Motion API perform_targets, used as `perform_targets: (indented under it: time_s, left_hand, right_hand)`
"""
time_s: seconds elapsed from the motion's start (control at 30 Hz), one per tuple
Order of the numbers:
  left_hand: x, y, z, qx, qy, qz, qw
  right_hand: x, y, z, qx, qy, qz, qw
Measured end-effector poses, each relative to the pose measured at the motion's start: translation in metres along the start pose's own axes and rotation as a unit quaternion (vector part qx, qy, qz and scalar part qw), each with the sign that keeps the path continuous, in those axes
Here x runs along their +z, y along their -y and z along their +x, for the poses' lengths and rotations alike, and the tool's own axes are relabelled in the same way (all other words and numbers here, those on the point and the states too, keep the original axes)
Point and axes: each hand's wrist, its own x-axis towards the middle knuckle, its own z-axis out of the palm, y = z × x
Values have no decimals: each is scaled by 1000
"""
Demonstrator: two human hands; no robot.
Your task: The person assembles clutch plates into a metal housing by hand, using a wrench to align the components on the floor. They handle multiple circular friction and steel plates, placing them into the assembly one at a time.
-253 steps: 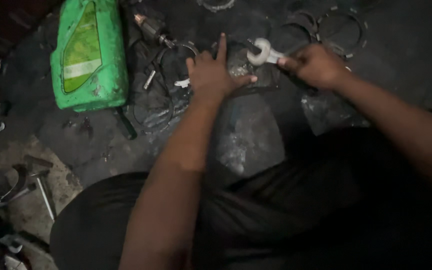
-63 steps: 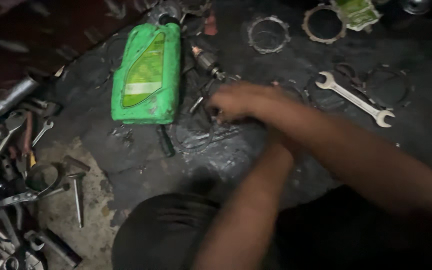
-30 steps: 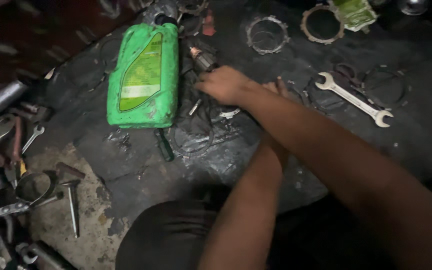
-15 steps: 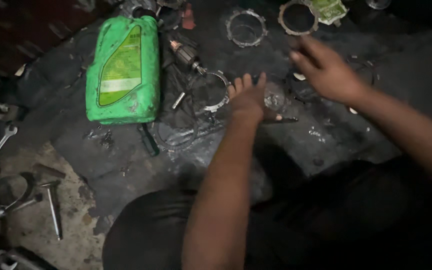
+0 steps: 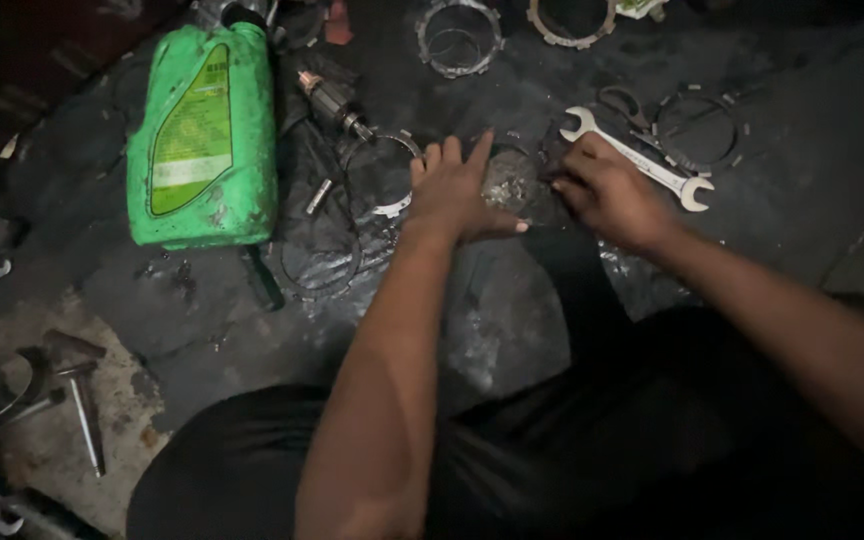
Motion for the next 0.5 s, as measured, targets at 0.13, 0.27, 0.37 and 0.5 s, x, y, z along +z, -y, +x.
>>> perform_targets:
  time_s: [0.13,0.27,0.37,0.5]
  left_hand:
    - [1,1,5,12,7,2,1000]
    - [2,2,6,17,-7,5,1000]
    - [2,-3,0,-12,-33,47,998]
    - [8,-34,3,-125,15,130,983]
  right_hand:
    - [4,9,-9,-26,-3,-25,999]
    - [17,3,-15,-2,1,-32,999]
    - [29,-7,-16,82,8,-35,996]
    - [24,-28,-6,67,-10,-54,996]
